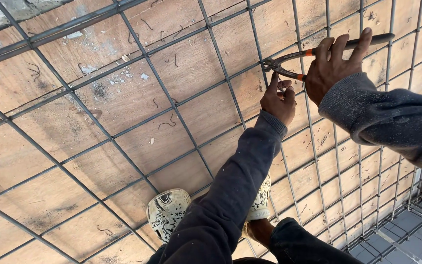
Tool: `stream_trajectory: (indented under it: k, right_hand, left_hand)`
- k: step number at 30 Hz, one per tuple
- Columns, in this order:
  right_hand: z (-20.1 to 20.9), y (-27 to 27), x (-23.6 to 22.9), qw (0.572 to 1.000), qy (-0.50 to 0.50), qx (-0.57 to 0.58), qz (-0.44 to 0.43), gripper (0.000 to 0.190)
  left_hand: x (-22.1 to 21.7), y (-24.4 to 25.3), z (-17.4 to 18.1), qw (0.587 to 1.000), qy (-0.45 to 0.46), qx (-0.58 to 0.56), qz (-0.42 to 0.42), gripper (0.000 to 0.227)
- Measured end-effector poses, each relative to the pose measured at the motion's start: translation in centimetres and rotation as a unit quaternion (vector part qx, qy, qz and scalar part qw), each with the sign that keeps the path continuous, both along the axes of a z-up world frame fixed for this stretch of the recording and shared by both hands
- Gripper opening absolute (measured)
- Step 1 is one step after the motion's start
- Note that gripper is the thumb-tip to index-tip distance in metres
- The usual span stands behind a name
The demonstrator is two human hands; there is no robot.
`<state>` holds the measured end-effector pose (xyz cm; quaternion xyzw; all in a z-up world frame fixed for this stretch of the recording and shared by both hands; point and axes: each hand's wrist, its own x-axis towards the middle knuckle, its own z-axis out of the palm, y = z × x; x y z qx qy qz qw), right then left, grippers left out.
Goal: The person separates metal tie wires by hand, wraps them around rebar grid intersections, and twists the wires tight using pincers.
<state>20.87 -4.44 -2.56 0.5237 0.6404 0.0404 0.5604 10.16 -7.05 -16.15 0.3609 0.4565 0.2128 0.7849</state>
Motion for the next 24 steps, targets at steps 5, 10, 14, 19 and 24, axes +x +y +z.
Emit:
stream_trajectory:
  k: [5, 10, 14, 19, 24]
  right_hand:
    - [0.2, -1.1, -0.2, 0.997, -0.005, 0.034, 0.067, 0.053]
    - [0.1, -1.6, -0.2, 0.993, -0.018, 0.062, 0.097, 0.044]
    - [1.8, 1.8, -1.7, 0.999, -0.01, -0.035, 0.022, 0.051]
    - [0.3, 6.6, -0.7, 0.855, 0.078, -0.166, -0.484, 0.035]
    - [-0.5, 2.9, -1.0, 0.752, 0.172, -0.055, -0.634, 0.046]
  left_hand:
    - [1.2, -1.3, -0.8, 0.998, 0.007, 0.044, 0.035, 0.064]
    - [2.0, -1.8, -0.1, 0.992, -0.067, -0.072, 0.076, 0.071]
    - [2.6, -3.1, -1.8, 0.956, -0.18, -0.184, 0.141, 0.077]
    - [-1.2, -1.3, 0.1, 0.883, -0.302, -0.313, 0.179, 0.084]
    - [-0.9, -1.0, -1.0, 0.644, -0.548, -0.484, 0.226, 0.096]
